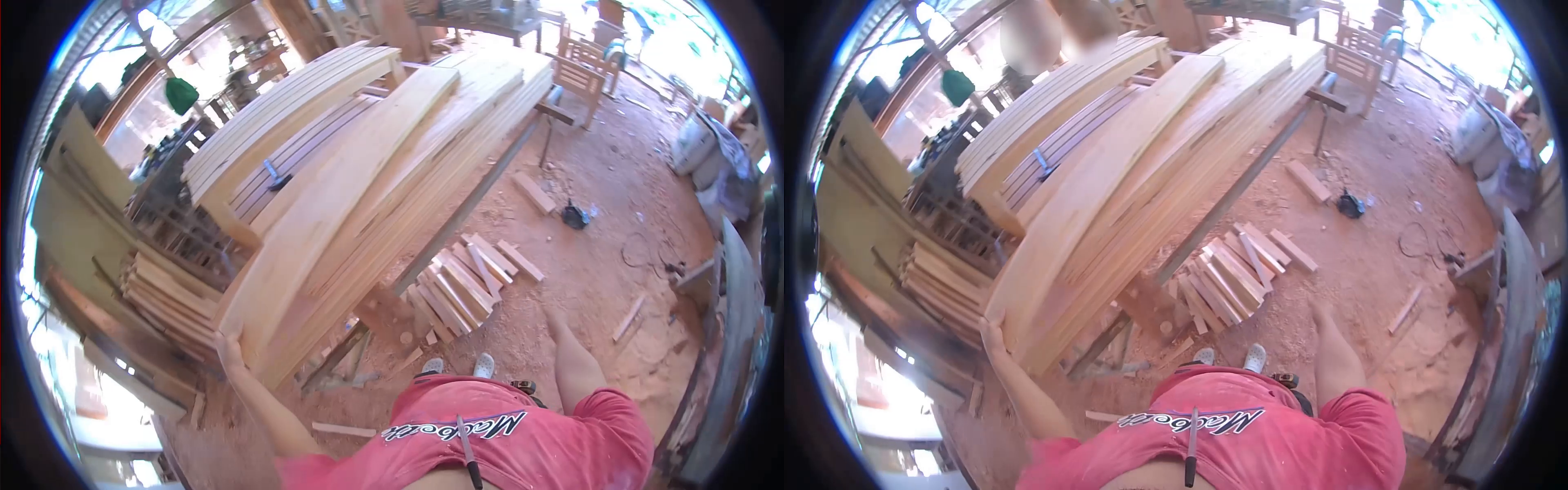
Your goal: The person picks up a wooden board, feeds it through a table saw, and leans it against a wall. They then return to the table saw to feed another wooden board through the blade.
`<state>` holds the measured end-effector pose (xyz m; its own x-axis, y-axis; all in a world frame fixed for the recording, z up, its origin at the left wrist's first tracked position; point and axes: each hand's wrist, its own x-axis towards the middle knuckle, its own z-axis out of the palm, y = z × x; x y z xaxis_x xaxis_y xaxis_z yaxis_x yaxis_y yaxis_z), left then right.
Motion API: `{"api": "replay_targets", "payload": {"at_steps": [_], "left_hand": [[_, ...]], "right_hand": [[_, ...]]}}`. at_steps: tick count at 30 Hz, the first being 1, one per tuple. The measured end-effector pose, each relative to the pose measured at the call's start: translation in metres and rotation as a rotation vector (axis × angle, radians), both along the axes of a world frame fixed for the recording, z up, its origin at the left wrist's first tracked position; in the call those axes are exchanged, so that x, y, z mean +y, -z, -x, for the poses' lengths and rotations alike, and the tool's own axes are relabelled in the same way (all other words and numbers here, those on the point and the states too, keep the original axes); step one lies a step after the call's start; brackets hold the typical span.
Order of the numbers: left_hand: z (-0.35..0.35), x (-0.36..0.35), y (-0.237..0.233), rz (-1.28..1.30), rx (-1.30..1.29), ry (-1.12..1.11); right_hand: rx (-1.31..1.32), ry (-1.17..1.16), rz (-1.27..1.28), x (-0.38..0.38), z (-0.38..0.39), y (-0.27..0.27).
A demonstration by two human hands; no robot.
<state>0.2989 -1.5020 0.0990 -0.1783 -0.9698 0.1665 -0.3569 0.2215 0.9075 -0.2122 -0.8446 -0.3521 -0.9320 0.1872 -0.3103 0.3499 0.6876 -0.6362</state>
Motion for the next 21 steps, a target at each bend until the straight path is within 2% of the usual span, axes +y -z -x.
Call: {"api": "replay_targets", "payload": {"at_steps": [1, 2, 3, 4, 5, 6, 7, 8, 10, 11, 13, 14, 15, 17, 21], "left_hand": [[0.015, -0.026, 0.002, -0.016, 0.044, 0.037], [0.031, -0.049, 0.000, -0.021, 0.061, 0.073], [0.048, -0.070, -0.002, -0.017, 0.007, 0.151], [0.060, -0.093, -0.001, -0.013, -0.050, 0.226], [0.068, -0.129, 0.021, -0.007, -0.004, 0.161], [0.083, -0.137, 0.021, -0.019, 0.005, 0.184], [0.102, -0.141, 0.009, 0.004, 0.010, 0.246], [0.117, -0.147, 0.003, 0.028, 0.014, 0.306], [0.150, -0.160, 0.003, 0.019, 0.108, 0.400], [0.165, -0.167, 0.004, 0.034, 0.061, 0.410], [0.191, -0.173, 0.008, 0.034, 0.005, 0.437], [0.206, -0.172, 0.013, 0.000, 0.084, 0.410], [0.218, -0.168, 0.016, -0.031, 0.163, 0.383], [0.235, -0.149, 0.007, -0.041, 0.159, 0.379], [0.240, -0.138, -0.001, -0.033, 0.190, 0.352]], "right_hand": [[-0.097, 0.039, -0.013, 0.057, -0.042, -0.053], [-0.216, 0.369, 0.134, 0.103, -0.075, -0.050], [-0.390, 0.503, 0.402, 0.143, -0.112, -0.104], [-0.364, 0.675, 0.484, 0.157, -0.157, -0.149], [-0.322, 0.813, 0.532, 0.194, -0.190, -0.142], [-0.285, 0.916, 0.483, 0.230, -0.226, -0.129], [-0.342, 0.865, 0.796, 0.323, -0.278, -0.036], [-0.439, 0.812, 1.085, 0.340, -0.315, -0.040], [-0.351, 0.965, 0.790, 0.324, -0.348, -0.055], [-0.319, 1.033, 0.635, 0.291, -0.372, -0.104], [-0.389, 0.950, 0.504, 0.219, -0.384, -0.161], [-0.423, 0.908, 0.438, 0.172, -0.387, -0.203], [-0.421, 0.928, 0.432, 0.154, -0.390, -0.216], [-0.438, 0.627, 0.322, 0.131, -0.393, -0.233], [-0.403, 0.578, 0.290, 0.114, -0.396, -0.252]]}}
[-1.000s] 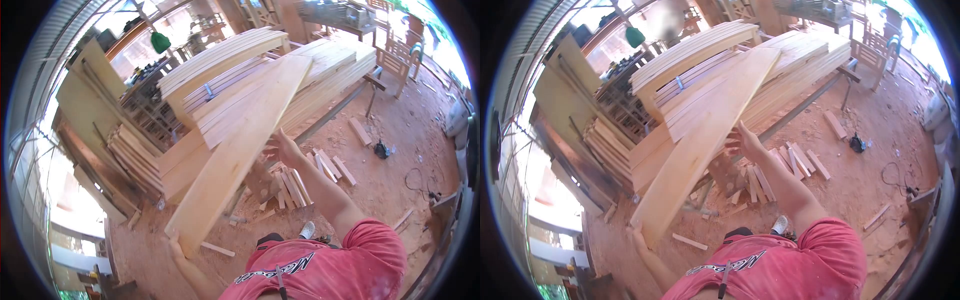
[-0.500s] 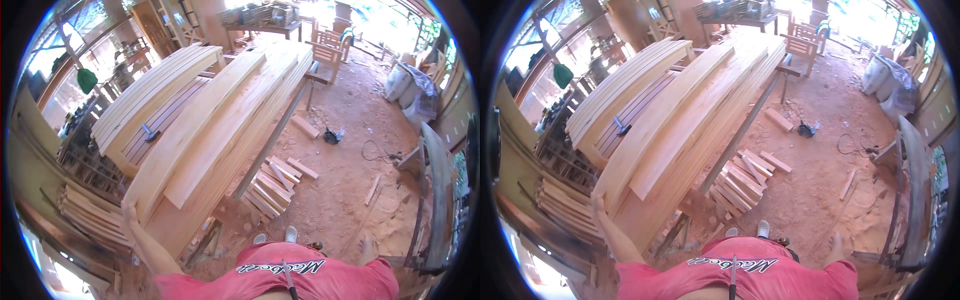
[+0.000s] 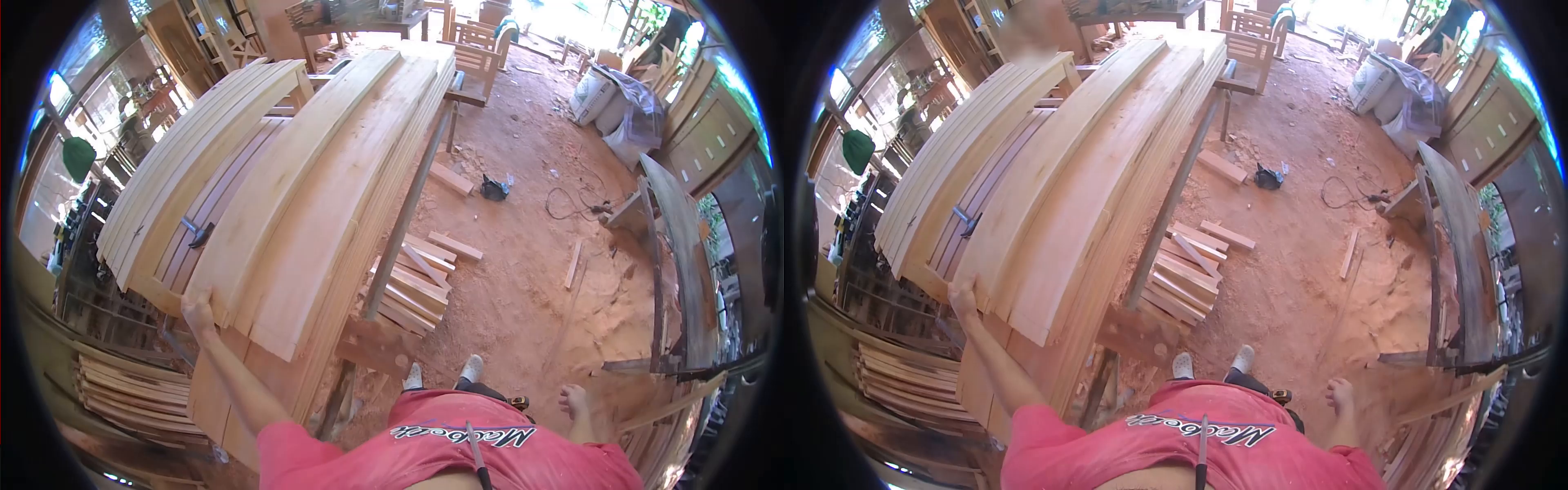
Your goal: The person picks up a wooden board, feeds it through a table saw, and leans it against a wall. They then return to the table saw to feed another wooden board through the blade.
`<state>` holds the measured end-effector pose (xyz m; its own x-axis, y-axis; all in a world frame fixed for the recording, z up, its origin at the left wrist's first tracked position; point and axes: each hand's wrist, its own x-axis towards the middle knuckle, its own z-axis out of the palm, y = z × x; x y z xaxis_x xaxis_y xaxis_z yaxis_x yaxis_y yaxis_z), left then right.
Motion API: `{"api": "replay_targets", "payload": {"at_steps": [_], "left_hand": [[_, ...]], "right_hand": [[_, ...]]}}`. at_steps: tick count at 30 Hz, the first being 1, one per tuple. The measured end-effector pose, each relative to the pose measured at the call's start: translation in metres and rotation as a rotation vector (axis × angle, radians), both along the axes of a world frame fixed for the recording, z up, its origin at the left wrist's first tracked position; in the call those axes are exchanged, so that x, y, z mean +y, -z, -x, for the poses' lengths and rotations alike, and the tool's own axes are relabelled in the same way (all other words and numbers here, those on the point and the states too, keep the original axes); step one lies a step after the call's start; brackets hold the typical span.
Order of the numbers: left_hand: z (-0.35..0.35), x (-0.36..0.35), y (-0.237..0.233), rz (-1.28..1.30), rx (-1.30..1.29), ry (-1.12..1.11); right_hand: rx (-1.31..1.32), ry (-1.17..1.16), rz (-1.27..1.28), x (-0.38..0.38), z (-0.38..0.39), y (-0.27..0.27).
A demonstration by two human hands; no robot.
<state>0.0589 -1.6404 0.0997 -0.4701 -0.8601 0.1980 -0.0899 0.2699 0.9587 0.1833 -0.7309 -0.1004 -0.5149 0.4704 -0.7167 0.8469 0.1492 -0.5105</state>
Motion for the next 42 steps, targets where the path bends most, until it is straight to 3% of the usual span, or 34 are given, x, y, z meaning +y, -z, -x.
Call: {"api": "replay_targets", "payload": {"at_steps": [3, 6, 9, 15, 19, 21, 24, 26, 30, 31, 34, 37, 38, 40, 41, 42], "left_hand": [[-0.003, 0.015, -0.015, -0.008, -0.017, -0.043], [-0.009, -0.010, 0.017, -0.071, 0.144, -0.041], [-0.022, -0.015, 0.021, -0.041, 0.040, -0.167], [-0.038, -0.034, 0.025, -0.075, 0.073, -0.067], [-0.016, -0.039, 0.021, -0.078, 0.061, 0.002], [-0.008, -0.027, 0.015, -0.113, 0.074, 0.024], [-0.005, -0.030, 0.014, -0.184, 0.123, 0.065], [-0.002, -0.061, 0.030, 0.168, -0.203, 0.022], [0.001, -0.062, 0.034, 0.131, -0.161, -0.024], [-0.002, -0.080, 0.044, 0.118, -0.135, -0.005], [-0.003, -0.086, 0.043, -0.138, -0.014, 0.160], [-0.011, -0.009, -0.010, -0.462, 0.206, 0.328], [-0.017, 0.008, -0.024, -0.461, 0.215, 0.347], [-0.029, 0.042, -0.036, -0.002, 0.060, -0.338], [-0.035, 0.065, -0.030, -0.006, 0.083, -0.328], [-0.044, 0.092, -0.020, 0.207, 0.094, -0.434]], "right_hand": [[-0.035, -0.010, -0.001, 0.007, 0.000, 0.001], [-0.061, 0.036, -0.017, 0.014, 0.000, 0.007], [0.039, 0.072, 0.028, 0.024, -0.010, 0.004], [0.136, 0.312, 0.003, 0.042, -0.086, 0.019], [-0.032, 0.456, 0.099, 0.108, -0.185, 0.135], [-0.142, 0.462, 0.107, 0.094, -0.191, 0.140], [-0.103, 0.613, 0.096, 0.034, -0.165, 0.096], [-0.034, 0.419, 0.088, 0.007, -0.139, 0.070], [-0.065, 0.105, 0.046, 0.016, -0.103, 0.072], [-0.016, 0.137, 0.060, 0.019, -0.098, 0.071], [-0.017, 0.077, -0.021, 0.027, -0.067, 0.044], [-0.015, -0.001, -0.057, 0.044, -0.041, 0.032], [-0.012, -0.022, -0.042, 0.049, -0.032, 0.029], [0.052, -0.012, -0.040, 0.050, -0.017, 0.018], [0.100, -0.018, -0.041, 0.054, -0.010, 0.015], [0.124, -0.007, -0.042, 0.063, -0.008, 0.023]]}}
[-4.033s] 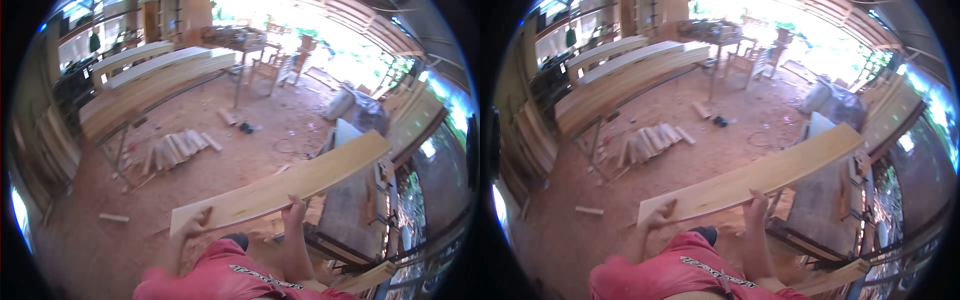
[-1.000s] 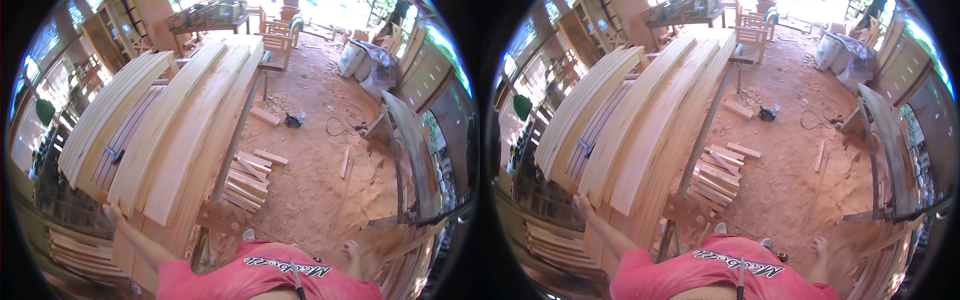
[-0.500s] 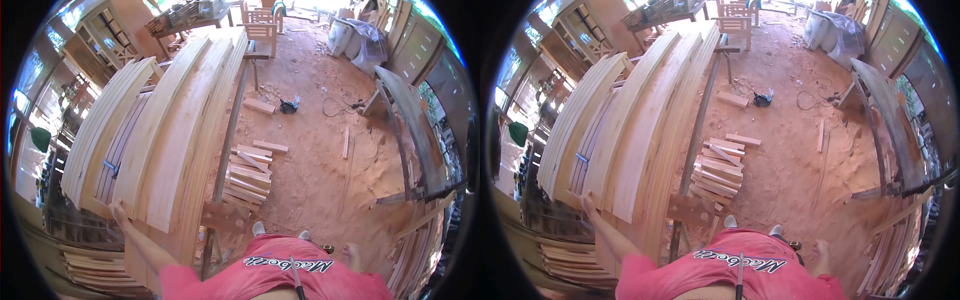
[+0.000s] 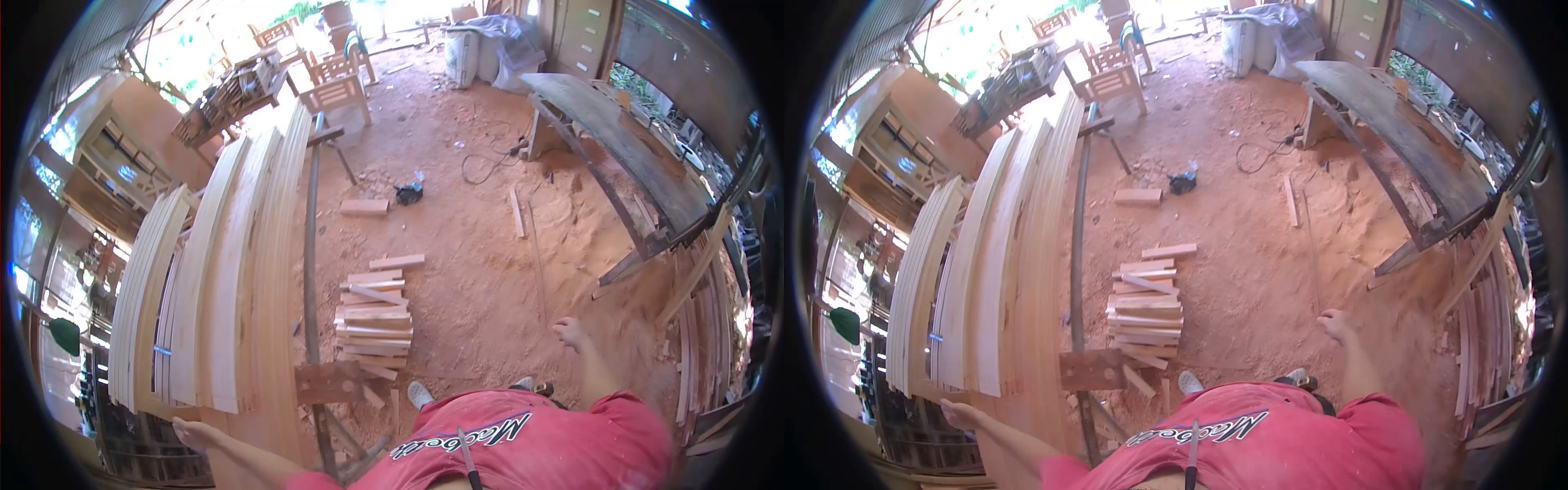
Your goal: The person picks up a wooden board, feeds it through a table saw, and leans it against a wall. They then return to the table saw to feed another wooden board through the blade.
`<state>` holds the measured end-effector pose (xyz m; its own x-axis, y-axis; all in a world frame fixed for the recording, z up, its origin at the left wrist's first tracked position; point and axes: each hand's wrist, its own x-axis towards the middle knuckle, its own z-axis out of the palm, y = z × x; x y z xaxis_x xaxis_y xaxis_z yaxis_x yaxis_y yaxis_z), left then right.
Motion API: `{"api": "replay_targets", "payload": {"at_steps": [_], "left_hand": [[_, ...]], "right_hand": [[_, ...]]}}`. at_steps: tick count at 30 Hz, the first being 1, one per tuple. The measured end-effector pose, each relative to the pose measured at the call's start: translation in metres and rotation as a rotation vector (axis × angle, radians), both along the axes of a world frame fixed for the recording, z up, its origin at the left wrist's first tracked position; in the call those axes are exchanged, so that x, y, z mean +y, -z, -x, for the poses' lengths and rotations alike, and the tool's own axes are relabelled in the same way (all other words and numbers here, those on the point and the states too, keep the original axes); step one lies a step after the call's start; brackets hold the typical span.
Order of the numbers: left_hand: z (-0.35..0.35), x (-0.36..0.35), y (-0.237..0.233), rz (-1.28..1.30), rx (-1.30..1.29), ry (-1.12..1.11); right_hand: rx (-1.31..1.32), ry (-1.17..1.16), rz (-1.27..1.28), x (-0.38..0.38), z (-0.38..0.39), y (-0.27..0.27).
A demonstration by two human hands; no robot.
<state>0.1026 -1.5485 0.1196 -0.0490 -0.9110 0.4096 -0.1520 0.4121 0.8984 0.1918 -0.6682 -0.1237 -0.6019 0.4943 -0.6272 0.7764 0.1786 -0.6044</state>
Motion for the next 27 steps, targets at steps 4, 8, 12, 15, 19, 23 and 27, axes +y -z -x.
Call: {"api": "replay_targets", "payload": {"at_steps": [4, 8, 12, 15, 19, 23, 27], "left_hand": [[0.009, 0.197, 0.082, 0.274, -0.063, 0.127], [0.054, 0.372, 0.181, 0.343, -0.481, 1.087], [0.058, 0.487, 0.224, -0.335, -1.238, 1.554], [0.049, 0.542, 0.288, -0.569, -1.256, 1.440], [0.027, 0.546, 0.427, -0.480, -1.693, 1.337], [0.028, 0.657, 0.378, -0.445, -1.942, 1.437], [0.067, 0.833, 0.389, -0.219, -1.828, 1.493]], "right_hand": [[0.282, -0.043, 0.036, 0.043, -0.043, 0.029], [0.179, 0.183, 0.154, 0.112, -0.155, 0.089], [-0.126, 0.519, 0.087, 0.189, -0.351, 0.218], [-0.109, 0.975, 0.146, 0.184, -0.405, 0.170], [0.100, 1.203, 0.252, 0.195, -0.435, 0.189], [-0.049, 1.122, 0.279, 0.209, -0.424, 0.174], [-0.035, 1.250, 0.337, 0.230, -0.425, 0.153]]}}
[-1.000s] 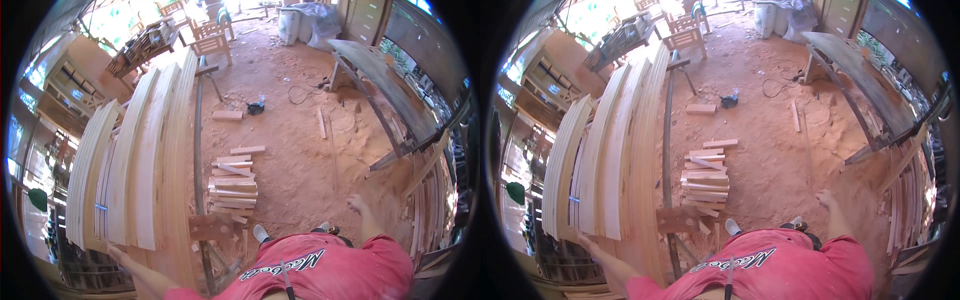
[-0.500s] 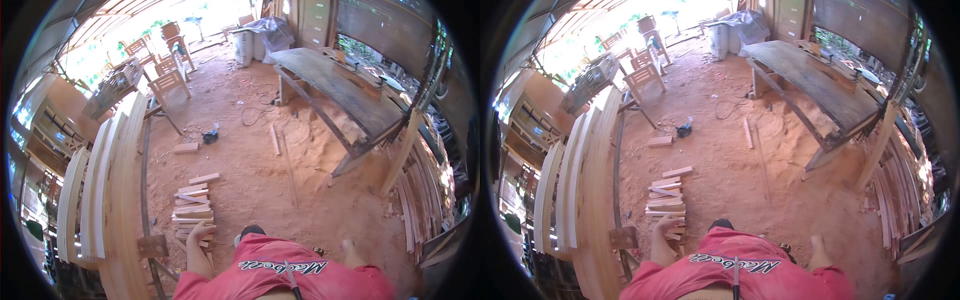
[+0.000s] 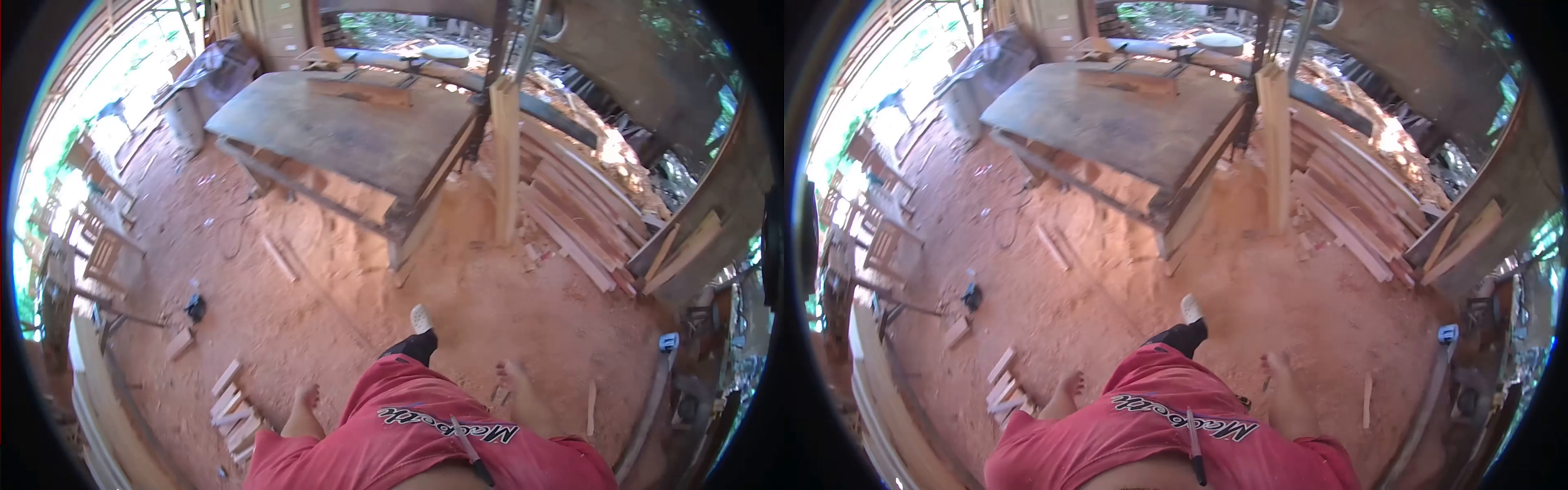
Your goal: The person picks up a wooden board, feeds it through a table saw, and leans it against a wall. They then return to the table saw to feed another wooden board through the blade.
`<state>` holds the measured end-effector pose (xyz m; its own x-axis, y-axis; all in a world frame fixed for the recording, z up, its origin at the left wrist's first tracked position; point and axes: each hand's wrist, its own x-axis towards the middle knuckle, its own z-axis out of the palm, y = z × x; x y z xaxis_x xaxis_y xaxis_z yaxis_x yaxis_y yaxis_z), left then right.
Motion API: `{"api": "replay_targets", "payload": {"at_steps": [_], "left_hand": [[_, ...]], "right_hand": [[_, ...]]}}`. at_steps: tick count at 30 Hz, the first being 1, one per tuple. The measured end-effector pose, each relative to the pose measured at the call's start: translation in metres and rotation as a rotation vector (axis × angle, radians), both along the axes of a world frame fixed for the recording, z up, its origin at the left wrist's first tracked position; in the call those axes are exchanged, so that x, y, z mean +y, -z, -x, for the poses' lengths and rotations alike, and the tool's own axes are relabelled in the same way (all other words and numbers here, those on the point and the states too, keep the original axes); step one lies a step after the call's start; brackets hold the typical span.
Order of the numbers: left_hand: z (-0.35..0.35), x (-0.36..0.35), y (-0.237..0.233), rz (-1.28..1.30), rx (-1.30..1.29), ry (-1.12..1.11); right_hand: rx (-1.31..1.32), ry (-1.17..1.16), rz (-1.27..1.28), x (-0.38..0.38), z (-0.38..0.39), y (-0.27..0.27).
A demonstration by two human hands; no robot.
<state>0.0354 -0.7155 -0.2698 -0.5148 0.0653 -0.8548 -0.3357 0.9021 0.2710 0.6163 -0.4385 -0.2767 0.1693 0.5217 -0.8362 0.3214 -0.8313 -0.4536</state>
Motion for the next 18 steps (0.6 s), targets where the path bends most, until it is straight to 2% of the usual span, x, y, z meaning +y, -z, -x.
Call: {"api": "replay_targets", "payload": {"at_steps": [2, 4, 6, 7, 10, 11, 12, 13, 15, 16, 18], "left_hand": [[0.021, 0.118, 0.009, -0.059, 0.018, 0.061], [0.029, 0.204, 0.022, -0.393, -0.242, -0.001], [-0.005, 0.324, -0.047, -0.397, -0.156, 0.220], [-0.016, 0.368, -0.068, -0.445, -0.220, 0.324], [-0.047, 0.447, -0.099, -0.604, -0.364, 0.672], [-0.055, 0.463, -0.082, -0.596, -0.369, 0.716], [-0.062, 0.479, -0.062, -0.600, -0.364, 0.755], [-0.072, 0.488, -0.062, -0.543, -0.302, 0.733], [-0.084, 0.490, -0.059, -0.499, -0.219, 0.596], [-0.088, 0.481, -0.055, -0.507, -0.202, 0.481], [-0.092, 0.449, -0.037, -0.444, -0.046, 0.125]], "right_hand": [[-0.021, 0.085, 0.025, 0.043, 0.001, -0.018], [-0.012, 0.209, -0.005, 0.049, -0.005, -0.062], [-0.027, 0.186, 0.019, 0.092, -0.020, -0.058], [-0.030, 0.155, 0.066, 0.110, -0.030, -0.052], [0.035, 0.200, -0.042, 0.178, -0.037, -0.059], [0.049, 0.199, -0.042, 0.199, -0.030, -0.064], [0.192, 0.334, -0.070, 0.228, -0.023, -0.074], [0.339, 0.459, -0.099, 0.265, -0.011, -0.084], [0.451, 0.385, -0.211, 0.345, 0.005, -0.094], [0.540, 0.331, -0.300, 0.383, 0.013, -0.098], [0.626, 0.522, -0.279, 0.477, 0.040, -0.104]]}}
